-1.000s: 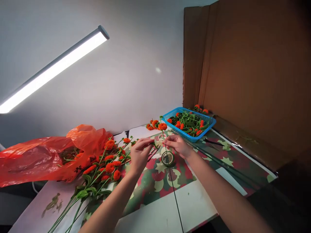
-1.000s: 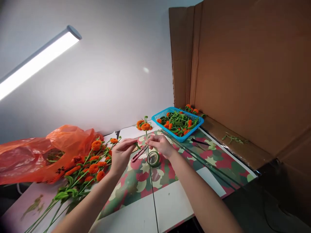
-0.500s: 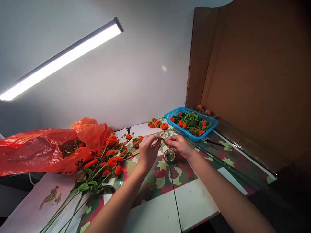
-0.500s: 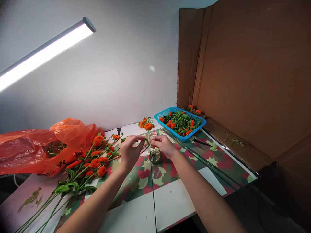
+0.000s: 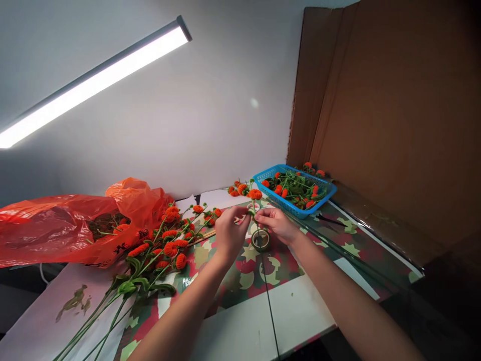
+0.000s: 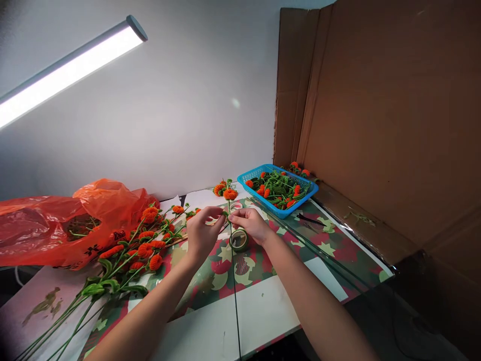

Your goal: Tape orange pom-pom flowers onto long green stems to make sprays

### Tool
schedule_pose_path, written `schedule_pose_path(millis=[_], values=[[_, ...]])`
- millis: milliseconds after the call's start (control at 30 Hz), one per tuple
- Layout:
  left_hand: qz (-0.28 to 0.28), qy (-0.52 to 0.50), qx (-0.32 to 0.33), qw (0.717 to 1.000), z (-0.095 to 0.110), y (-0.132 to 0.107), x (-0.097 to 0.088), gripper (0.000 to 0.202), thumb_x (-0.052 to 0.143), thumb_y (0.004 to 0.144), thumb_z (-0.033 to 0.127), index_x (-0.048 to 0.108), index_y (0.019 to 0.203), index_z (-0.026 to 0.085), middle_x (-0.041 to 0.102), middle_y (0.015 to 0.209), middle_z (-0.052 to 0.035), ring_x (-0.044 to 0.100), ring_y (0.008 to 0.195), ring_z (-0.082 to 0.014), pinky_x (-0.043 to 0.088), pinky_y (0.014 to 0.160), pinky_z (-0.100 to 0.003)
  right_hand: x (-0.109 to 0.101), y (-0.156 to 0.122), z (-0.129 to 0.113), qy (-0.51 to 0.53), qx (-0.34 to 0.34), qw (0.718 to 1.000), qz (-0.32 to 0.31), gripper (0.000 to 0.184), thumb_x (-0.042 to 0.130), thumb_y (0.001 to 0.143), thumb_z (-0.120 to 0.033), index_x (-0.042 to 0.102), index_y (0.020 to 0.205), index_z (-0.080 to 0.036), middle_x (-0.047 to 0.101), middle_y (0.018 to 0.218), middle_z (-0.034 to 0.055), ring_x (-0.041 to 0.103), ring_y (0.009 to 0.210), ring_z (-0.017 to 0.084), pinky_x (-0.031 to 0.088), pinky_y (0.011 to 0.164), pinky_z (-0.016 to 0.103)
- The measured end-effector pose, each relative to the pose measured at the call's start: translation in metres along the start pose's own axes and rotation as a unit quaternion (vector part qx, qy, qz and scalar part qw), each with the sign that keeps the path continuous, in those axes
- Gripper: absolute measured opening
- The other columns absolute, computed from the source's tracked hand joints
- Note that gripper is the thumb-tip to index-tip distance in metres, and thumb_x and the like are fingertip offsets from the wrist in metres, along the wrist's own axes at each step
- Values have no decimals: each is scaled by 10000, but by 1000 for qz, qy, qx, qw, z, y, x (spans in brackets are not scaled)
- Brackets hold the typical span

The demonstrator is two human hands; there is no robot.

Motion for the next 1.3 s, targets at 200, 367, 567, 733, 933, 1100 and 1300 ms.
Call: schedule_pose_path(millis=[200,367,567,733,933,1100,1300], values=[[-68,-310,-310,896,-21,-32,26,268,679,662,356,595,794,138,631,757,-35,608,621,-137,492,502,-235,-1,1,-4,-4,-23,1000,9,300,748,583,-419,624,618,-149,521,547,-33,433,523,78,333,527,230],[-94,-363,-355,857,-14,-40,32,342,749,608,390,661,798,118,657,709,-35,615,595,-118,499,516,-210,1,-1,-12,-14,-53,998,20,290,738,590,-412,608,583,-152,532,568,-28,445,548,89,368,564,249],[-18,-363,-355,861,-11,-34,28,333,803,540,321,693,775,112,693,698,-51,633,639,-138,511,551,-227,1,-2,-16,-33,-80,994,65,283,729,582,-413,611,574,-156,526,549,-25,464,563,106,401,578,264],[23,-377,-370,849,-9,-37,28,344,810,524,284,700,796,103,710,737,-77,653,665,-156,515,594,-245,-1,-1,-13,-54,-96,989,102,243,719,591,-386,630,618,-161,591,598,2,513,574,128,421,567,268],[56,-362,-344,864,-11,-43,24,344,779,576,309,722,860,124,715,761,-62,637,631,-139,520,611,-260,5,-4,-11,-111,-110,981,118,199,675,652,-359,637,642,-164,620,628,32,542,573,153,444,568,284],[37,-335,-311,889,-19,-40,14,263,756,610,324,738,799,142,706,737,-45,624,637,-131,524,640,-264,9,-5,-10,-101,-116,982,112,196,668,665,-356,654,661,-161,632,647,35,556,613,155,450,619,285],[-87,-235,-260,933,-23,-26,-2,270,738,631,353,743,808,149,609,557,-2,459,457,-80,381,423,-206,12,-5,-6,-51,-48,995,77,236,706,608,-381,645,631,-155,559,553,-16,481,550,112,403,567,260]])
Point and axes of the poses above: each hand's wrist, its own y-axis towards the middle knuckle, its own x-axis out of the palm, z = x × y, the point moved 6 cm from there along y, towards the middle knuckle
